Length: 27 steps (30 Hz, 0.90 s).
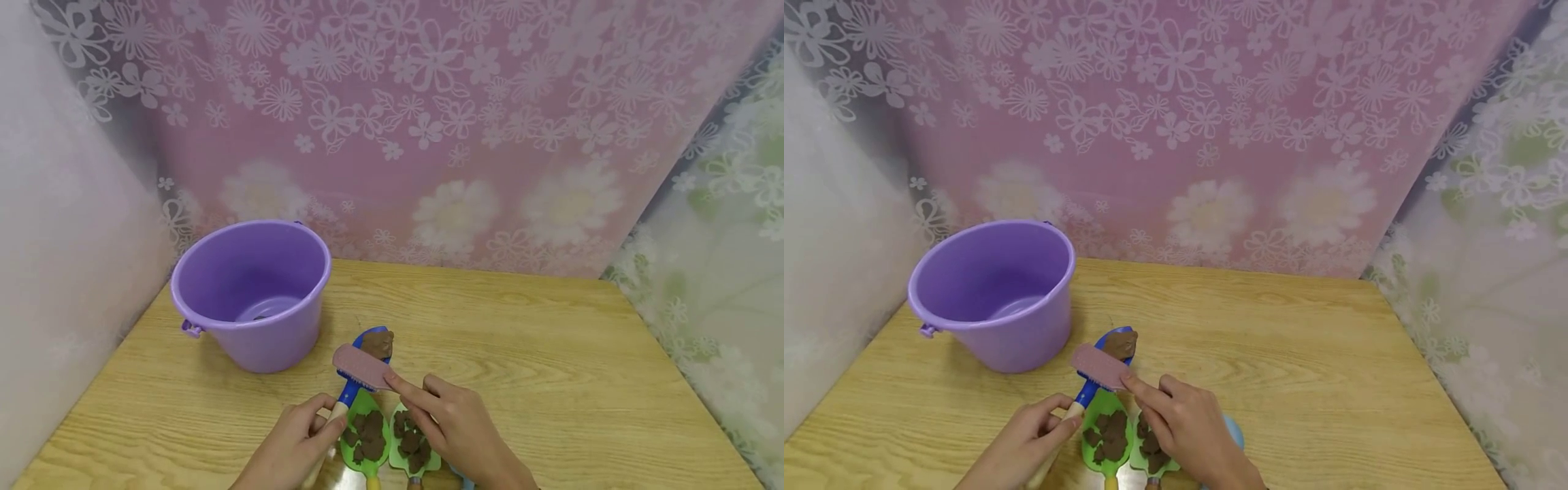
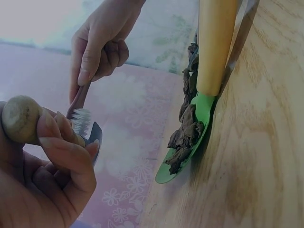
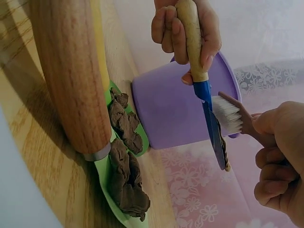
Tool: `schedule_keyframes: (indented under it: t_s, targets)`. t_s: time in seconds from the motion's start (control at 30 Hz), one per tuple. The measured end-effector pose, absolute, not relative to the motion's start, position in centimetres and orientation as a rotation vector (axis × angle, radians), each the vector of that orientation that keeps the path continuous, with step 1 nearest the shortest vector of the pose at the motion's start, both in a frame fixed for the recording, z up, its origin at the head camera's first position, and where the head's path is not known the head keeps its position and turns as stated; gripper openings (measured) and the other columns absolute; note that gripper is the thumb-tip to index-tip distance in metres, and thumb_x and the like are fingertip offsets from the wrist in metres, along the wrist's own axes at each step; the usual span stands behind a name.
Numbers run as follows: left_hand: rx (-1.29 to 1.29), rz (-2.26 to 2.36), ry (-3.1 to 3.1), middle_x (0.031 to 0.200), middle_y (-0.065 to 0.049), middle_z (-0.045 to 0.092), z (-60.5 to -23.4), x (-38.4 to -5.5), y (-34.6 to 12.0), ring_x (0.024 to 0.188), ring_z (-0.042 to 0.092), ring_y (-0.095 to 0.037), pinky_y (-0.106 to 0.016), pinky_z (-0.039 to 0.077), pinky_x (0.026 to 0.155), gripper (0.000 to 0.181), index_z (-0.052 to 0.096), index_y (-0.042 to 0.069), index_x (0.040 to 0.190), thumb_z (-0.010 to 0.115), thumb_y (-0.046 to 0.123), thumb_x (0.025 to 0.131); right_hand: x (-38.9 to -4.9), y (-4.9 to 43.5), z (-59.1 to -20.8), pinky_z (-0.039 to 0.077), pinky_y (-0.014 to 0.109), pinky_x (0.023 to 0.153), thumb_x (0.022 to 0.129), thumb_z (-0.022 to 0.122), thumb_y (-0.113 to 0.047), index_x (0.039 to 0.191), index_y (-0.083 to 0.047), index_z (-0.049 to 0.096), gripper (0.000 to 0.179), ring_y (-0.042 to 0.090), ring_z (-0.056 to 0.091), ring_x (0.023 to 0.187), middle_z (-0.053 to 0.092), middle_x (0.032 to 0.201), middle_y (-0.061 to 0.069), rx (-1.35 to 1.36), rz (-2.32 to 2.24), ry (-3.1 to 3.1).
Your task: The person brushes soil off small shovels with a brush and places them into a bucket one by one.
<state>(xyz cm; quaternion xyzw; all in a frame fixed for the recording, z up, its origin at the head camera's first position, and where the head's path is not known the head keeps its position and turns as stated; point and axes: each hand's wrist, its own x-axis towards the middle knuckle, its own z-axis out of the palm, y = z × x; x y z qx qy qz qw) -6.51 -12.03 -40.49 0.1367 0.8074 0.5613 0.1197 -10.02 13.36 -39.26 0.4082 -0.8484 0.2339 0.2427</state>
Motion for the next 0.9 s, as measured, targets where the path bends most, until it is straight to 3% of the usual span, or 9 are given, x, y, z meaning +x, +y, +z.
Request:
schedule_keyframes:
  t_s: [0.23,0.53,0.9]
  targets:
    - [0.432,1.635,2.403,0.053,0.011,0.041,-40.6,-6.7,-12.0,0.043,0.030,0.002,-0.018,0.023,0.041,0.021,0.057,0.003,0.099,0.054,0.023,0.098,-10.1,13.5,-39.4,0.021,0.004,0.050,0.102,0.048,-0.029,0.132,-0.022,0.060,0.033,-0.007,0.019,0.056,0.035,0.068,-0.013,1.139,0.645,-2.302]
    - [0.414,1.606,2.423,0.053,0.011,0.041,-40.6,-6.3,-12.0,0.043,0.029,0.002,-0.017,0.026,0.042,0.023,0.057,-0.002,0.104,0.055,0.020,0.097,-9.9,13.5,-39.4,0.022,0.004,0.051,0.102,0.047,-0.030,0.134,-0.022,0.058,0.035,-0.007,0.020,0.057,0.037,0.069,-0.013,1.180,0.648,-2.297]
    - [0.485,1.715,2.338,0.054,0.014,0.036,-40.1,-5.4,-12.5,0.044,0.027,0.005,-0.015,0.021,0.041,0.021,0.055,-0.006,0.103,0.055,0.014,0.097,-10.1,13.6,-39.2,0.023,0.004,0.050,0.103,0.046,-0.029,0.133,-0.019,0.060,0.035,-0.006,0.022,0.056,0.036,0.068,-0.011,1.215,0.649,-2.235]
